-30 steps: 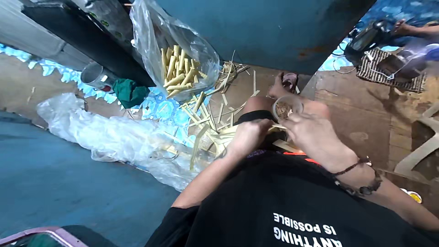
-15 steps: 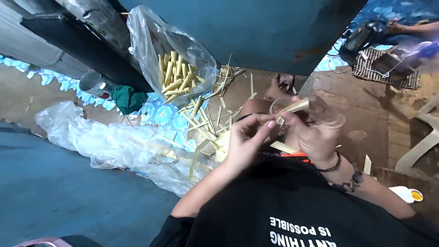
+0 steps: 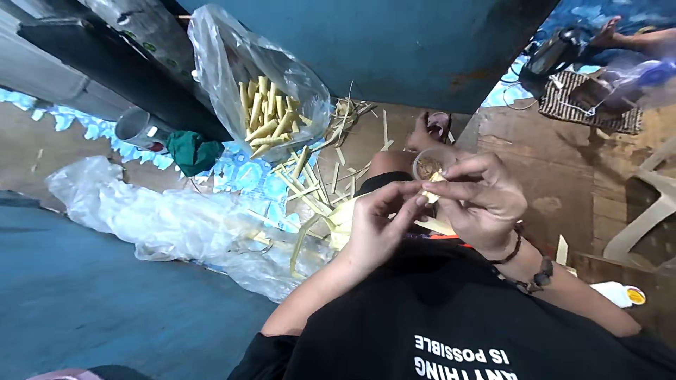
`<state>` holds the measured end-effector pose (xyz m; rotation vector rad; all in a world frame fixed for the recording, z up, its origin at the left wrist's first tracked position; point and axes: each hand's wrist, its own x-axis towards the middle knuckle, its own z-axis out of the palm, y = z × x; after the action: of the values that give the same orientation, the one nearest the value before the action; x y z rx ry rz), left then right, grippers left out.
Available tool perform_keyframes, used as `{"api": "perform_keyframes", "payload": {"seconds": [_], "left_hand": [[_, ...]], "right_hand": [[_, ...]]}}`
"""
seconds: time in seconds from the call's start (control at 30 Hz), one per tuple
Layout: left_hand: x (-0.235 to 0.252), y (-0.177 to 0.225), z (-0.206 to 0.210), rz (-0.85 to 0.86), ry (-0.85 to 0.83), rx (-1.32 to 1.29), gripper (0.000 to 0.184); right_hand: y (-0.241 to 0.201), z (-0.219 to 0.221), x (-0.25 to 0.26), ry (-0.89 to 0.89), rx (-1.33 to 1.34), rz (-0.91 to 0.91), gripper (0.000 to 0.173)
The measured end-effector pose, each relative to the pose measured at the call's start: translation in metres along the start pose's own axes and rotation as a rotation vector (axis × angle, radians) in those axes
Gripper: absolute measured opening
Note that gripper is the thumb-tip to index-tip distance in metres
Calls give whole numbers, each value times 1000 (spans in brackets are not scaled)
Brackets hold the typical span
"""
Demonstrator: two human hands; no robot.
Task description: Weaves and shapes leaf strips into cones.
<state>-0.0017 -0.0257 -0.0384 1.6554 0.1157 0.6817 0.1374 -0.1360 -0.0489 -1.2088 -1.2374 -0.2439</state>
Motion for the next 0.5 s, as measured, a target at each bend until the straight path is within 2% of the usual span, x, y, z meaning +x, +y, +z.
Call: {"api": "perform_keyframes", "payload": {"seconds": [0.17,0.27,0.37,0.5], "left_hand": [[2,-10,-5,215,55,365,11],[2,-11,-4,290,84,465,13],[3,-14,-4,318,111,510,15],[4,-12,-5,369,70,634,12]], "right_hand": [[-7,-5,-3,-65,169,215,28],[-12,-2,-3,-51,124,297,18],[-10,-3,-2,-92,15,216,11],[-6,-4,-3,-136,-125,100,15]]}}
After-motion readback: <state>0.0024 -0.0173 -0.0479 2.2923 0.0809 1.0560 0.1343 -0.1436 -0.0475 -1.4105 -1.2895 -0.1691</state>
